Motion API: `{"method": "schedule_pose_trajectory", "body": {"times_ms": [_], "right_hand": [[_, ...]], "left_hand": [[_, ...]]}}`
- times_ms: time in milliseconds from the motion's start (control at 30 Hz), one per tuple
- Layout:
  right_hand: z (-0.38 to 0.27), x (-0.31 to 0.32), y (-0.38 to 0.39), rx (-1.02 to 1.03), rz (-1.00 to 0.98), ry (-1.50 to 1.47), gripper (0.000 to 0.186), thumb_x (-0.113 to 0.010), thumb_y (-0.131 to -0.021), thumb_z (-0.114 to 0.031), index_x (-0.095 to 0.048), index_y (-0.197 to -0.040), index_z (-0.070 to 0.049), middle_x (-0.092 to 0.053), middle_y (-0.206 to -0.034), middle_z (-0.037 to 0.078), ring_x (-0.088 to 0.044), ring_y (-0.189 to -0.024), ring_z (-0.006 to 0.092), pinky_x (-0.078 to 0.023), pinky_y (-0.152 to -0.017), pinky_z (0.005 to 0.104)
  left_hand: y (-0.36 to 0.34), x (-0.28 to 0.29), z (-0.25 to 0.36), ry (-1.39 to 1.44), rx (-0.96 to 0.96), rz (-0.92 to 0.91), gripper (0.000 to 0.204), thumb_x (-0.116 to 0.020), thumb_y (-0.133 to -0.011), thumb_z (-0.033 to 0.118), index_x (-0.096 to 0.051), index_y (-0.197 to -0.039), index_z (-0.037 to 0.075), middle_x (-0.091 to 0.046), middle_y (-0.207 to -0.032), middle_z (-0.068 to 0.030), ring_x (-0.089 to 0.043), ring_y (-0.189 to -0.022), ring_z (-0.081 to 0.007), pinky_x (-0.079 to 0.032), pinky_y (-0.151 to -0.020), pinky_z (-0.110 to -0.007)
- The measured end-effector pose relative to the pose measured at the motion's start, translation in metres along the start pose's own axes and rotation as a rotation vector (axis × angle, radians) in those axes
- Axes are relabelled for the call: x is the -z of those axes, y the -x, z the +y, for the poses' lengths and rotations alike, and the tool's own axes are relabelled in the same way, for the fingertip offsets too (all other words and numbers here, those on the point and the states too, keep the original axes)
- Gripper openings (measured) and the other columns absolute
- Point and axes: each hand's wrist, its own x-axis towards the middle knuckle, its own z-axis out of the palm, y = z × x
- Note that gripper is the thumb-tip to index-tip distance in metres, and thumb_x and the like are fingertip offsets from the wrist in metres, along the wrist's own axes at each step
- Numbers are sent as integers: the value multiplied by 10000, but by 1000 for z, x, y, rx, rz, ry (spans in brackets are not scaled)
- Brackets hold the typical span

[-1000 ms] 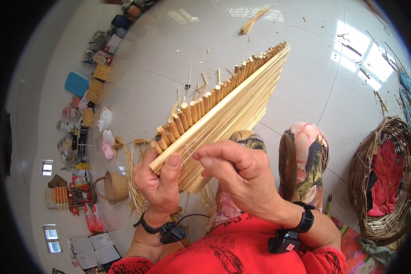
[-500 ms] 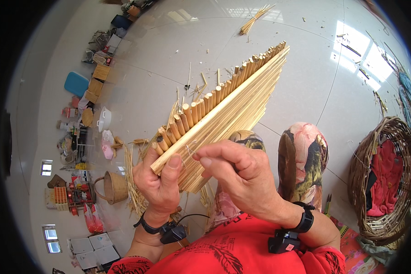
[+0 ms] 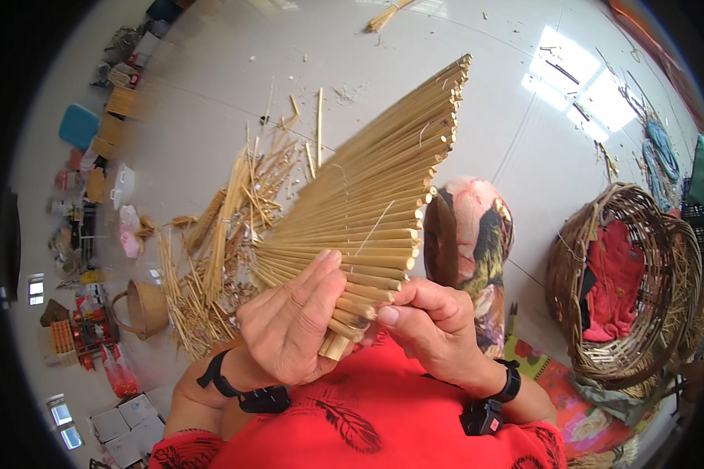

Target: The person weaves a bamboo mat by threading a white string through a row of bamboo sticks, tying knots at intervals to secure the structure.

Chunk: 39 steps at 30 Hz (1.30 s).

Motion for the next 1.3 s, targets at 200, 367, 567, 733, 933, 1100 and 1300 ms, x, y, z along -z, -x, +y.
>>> {"method": "schedule_pose_trajectory", "body": {"times_ms": [200, 367, 567, 733, 933, 1100, 1300], "right_hand": [[6, 1, 15, 11, 76, -132, 260, -525, -952, -5, -584, -1193, 70, -667, -1019, 80, -573, -776, 59, -451, -640, 199], [9, 9, 18, 15, 9, -100, 332, -515, -948, -2, -540, -1264, 94, -643, -1134, 112, -602, -934, 112, -492, -778, 242], [15, 4, 16, 93, 15, -178, 333, -526, -939, -1, -544, -1254, 104, -644, -1179, 143, -627, -1038, 174, -514, -887, 302], [16, 9, 12, 118, -30, -229, 341, -544, -930, 2, -548, -1256, 103, -637, -1210, 160, -624, -1090, 200, -507, -935, 326], [6, 11, 16, -112, 108, -278, 332, -650, -895, -66, -618, -1194, 74, -703, -1000, 103, -480, -532, 40, -332, -443, 195], [17, 21, 20, -98, 127, -206, 283, -657, -891, -56, -656, -1151, 54, -706, -958, 93, -429, -485, 34, -319, -426, 202], [26, 18, 19, 18, 114, -220, 304, -636, -893, -22, -628, -1188, 52, -698, -925, 101, -430, -479, 48, -366, -433, 219]], "left_hand": [[1, -7, 7, -43, -96, -27, 264, -572, -862, 73, -621, -1036, -119, -672, -957, -315, -703, -910, -407, -608, -728, -398], [3, -5, 7, -37, -97, -39, 264, -572, -868, 77, -618, -1034, -124, -669, -952, -320, -702, -911, -410, -610, -744, -409], [1, -5, 7, -32, -98, -35, 255, -577, -868, 75, -623, -1022, -123, -669, -948, -321, -702, -909, -410, -613, -734, -404], [1, -7, 5, -41, -109, -16, 247, -585, -865, 80, -629, -1008, -117, -671, -939, -315, -704, -900, -405, -614, -728, -395], [0, -11, 5, -83, -117, 0, 240, -588, -871, 85, -630, -1025, -94, -683, -929, -279, -710, -873, -375, -614, -706, -379], [1, -14, 6, -102, -158, 14, 218, -579, -886, 84, -632, -1018, -81, -687, -915, -265, -710, -867, -370, -613, -695, -370], [4, -16, 5, -97, -185, -7, 225, -568, -887, 97, -629, -1009, -82, -689, -914, -267, -710, -868, -374, -612, -699, -384]]}}
